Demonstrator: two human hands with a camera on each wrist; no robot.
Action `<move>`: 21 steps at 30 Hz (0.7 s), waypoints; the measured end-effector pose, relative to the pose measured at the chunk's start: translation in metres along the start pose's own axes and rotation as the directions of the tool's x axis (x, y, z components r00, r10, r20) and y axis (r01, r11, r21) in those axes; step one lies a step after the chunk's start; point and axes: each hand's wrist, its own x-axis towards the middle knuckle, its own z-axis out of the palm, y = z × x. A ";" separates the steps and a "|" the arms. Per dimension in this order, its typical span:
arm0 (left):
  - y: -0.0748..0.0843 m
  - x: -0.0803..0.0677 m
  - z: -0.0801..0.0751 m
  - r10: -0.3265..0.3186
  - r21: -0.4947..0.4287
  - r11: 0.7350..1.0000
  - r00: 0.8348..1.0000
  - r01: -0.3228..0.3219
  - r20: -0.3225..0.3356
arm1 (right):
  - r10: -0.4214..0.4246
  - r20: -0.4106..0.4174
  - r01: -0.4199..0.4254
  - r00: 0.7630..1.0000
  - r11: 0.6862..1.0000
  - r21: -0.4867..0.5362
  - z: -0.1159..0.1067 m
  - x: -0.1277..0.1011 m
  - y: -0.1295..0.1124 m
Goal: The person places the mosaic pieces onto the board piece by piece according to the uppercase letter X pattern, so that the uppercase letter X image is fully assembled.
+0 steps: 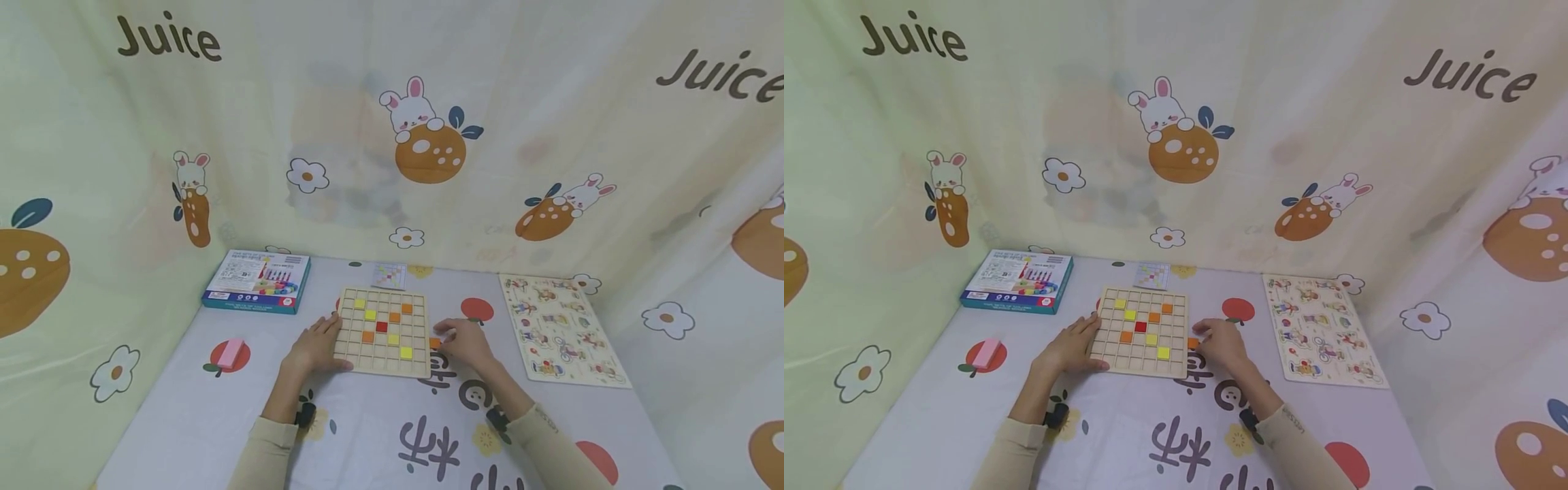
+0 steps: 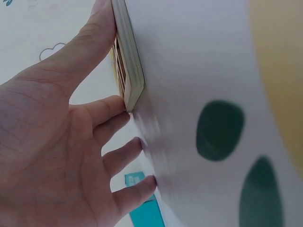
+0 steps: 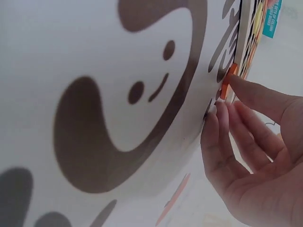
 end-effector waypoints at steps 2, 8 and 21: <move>0.000 0.001 0.001 -0.001 -0.001 1.000 1.000 0.001 -0.001 | -0.004 -0.001 0.004 1.000 1.000 0.017 0.001 0.000 0.000; -0.001 0.000 0.004 -0.002 0.004 1.000 1.000 0.002 0.004 | 0.020 -0.018 -0.019 1.000 0.999 0.049 0.001 -0.002 0.000; -0.011 0.013 0.016 -0.015 0.004 1.000 1.000 0.015 0.005 | 0.007 -0.021 -0.003 1.000 0.983 0.186 -0.004 0.009 -0.025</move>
